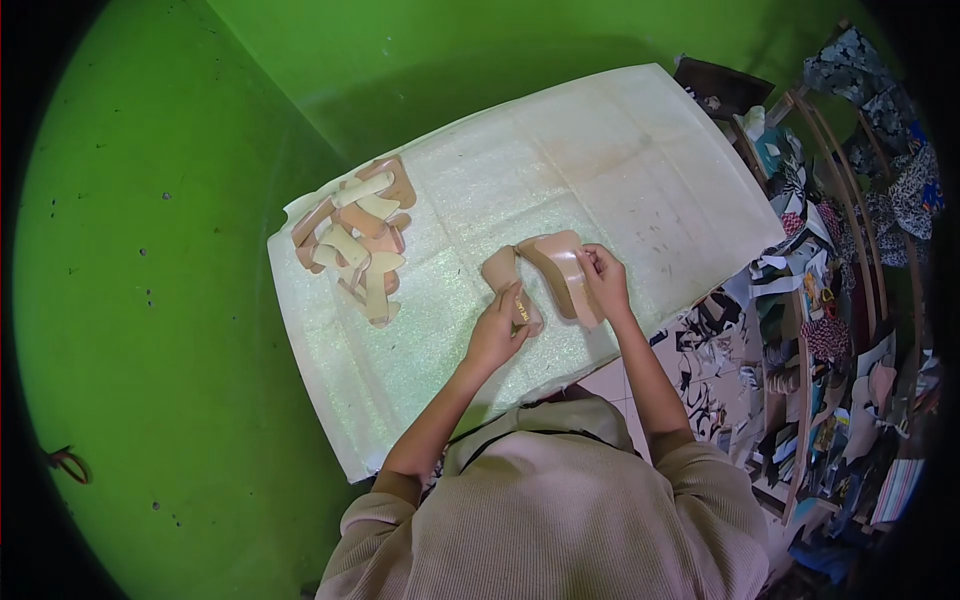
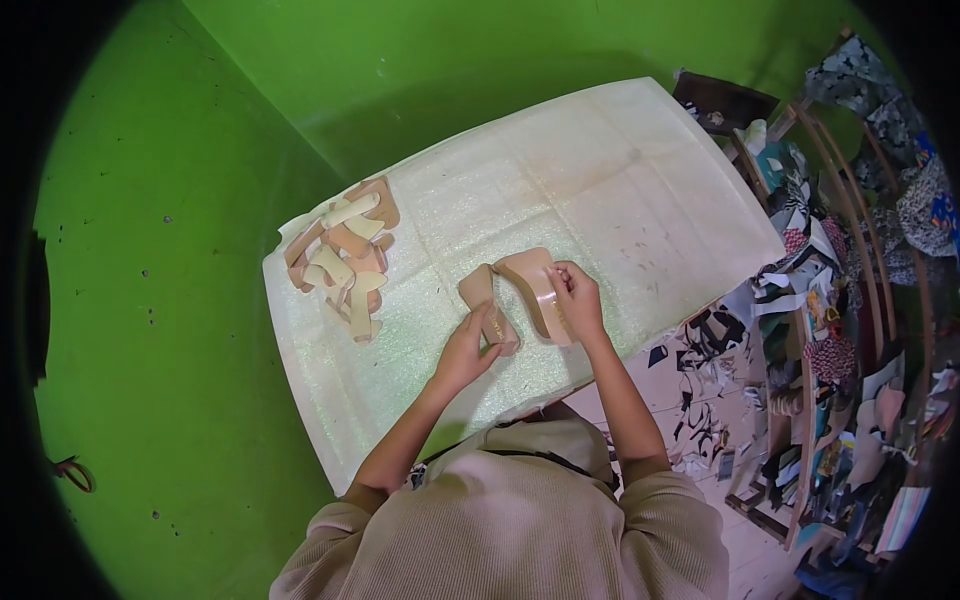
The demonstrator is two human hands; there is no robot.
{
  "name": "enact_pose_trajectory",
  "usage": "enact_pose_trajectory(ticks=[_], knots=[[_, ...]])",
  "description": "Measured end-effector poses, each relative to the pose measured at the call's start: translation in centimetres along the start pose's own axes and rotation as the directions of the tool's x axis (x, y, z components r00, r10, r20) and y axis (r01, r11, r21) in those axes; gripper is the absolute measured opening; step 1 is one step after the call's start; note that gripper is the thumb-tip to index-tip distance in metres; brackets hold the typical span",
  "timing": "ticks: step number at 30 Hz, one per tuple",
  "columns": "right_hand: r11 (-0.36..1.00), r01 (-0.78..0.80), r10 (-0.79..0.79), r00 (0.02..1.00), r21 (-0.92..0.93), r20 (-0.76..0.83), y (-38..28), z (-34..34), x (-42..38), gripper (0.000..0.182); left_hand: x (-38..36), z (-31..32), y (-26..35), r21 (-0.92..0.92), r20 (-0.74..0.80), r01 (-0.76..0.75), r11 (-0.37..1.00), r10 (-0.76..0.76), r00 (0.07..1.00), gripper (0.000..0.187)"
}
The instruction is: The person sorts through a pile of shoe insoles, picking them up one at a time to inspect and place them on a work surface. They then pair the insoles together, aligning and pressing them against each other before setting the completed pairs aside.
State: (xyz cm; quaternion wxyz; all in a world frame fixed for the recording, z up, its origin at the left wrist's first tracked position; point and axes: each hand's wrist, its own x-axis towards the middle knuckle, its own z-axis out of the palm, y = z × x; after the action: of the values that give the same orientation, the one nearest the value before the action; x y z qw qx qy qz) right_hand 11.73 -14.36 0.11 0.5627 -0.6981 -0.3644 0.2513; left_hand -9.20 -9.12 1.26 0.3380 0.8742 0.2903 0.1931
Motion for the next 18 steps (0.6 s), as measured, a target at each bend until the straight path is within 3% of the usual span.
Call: enact_pose_trajectory(ticks=[2, 5, 11, 18], knots=[[0.996, 0.014, -0.013, 1.0, -0.083, 0.012, 0.8, 0.4, 0.7, 0.018, 0.7, 0.4, 0.5, 0.013, 0.053, 0.027, 1.0, -0.028, 0.998, 0.076], [0.978, 0.032, -0.026, 0.999, -0.206, 0.035, 1.9, 1.3, 1.5, 0.02, 1.4, 1.0, 1.0, 0.078, 0.176, 0.19, 0.979, -0.201, 0.964, 0.08], [0.923, 0.034, -0.016, 0.999, -0.382, 0.051, 3.0, 2.3, 2.0, 0.023, 1.8, 2.6, 0.1, 0.217, 0.186, 0.091, 0.972, -0.133, 0.973, 0.084], [0.901, 0.053, -0.029, 0.998, -0.43, 0.061, 2.6, 2.5, 2.0, 0.023, 1.9, 3.7, 0.3, 0.341, 0.153, 0.025, 0.94, -0.081, 0.985, 0.083]])
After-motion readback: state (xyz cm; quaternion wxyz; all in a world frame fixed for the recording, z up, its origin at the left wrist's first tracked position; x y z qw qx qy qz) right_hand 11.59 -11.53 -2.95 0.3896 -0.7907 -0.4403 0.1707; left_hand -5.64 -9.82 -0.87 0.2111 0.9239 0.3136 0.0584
